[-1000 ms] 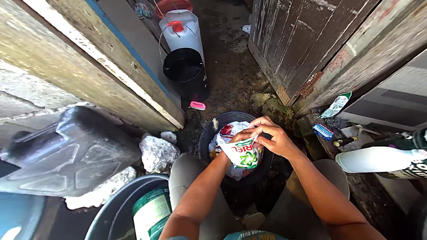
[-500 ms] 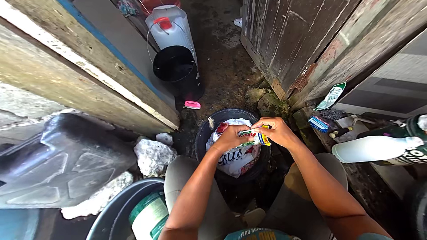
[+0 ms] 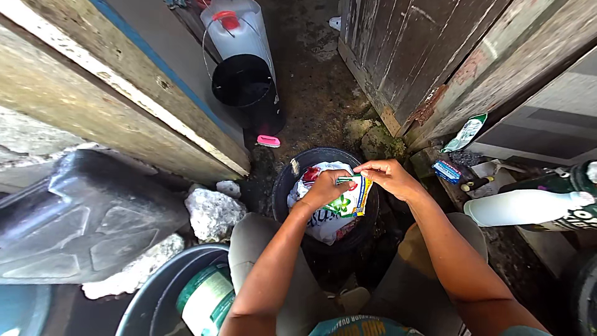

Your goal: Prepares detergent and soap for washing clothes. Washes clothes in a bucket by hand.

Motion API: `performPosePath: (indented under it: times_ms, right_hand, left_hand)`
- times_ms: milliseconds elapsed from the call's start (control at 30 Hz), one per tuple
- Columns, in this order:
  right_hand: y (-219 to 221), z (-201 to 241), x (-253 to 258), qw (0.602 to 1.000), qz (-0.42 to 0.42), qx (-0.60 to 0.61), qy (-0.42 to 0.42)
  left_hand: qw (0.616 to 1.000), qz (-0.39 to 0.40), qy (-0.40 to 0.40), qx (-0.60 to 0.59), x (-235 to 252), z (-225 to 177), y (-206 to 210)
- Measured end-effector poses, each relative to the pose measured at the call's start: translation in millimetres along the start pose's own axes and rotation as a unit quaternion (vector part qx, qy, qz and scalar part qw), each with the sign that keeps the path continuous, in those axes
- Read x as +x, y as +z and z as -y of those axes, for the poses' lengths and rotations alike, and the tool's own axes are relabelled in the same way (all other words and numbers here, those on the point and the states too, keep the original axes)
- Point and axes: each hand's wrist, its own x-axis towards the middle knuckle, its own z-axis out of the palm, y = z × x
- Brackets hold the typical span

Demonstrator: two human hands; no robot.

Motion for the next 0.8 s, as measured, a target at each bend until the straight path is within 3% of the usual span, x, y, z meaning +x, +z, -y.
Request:
performPosePath:
  times_ms: [267, 600, 800]
  right_hand:
    - [13, -8, 4, 0.988, -0.038, -0.132, -0.072]
    - [24, -9, 7, 0.987, -0.097, -0.127, 0.015]
    - [24, -18, 11, 0.98, -0.142, -0.128, 0.059]
  left_hand:
    - [0.999, -0.014, 0.011, 0.048, 1, 1, 5]
    - [0.96, -0.154, 0.155, 0.178, 7, 20, 28]
    - [0.95, -0.185, 0.173, 0.183, 7, 20, 29]
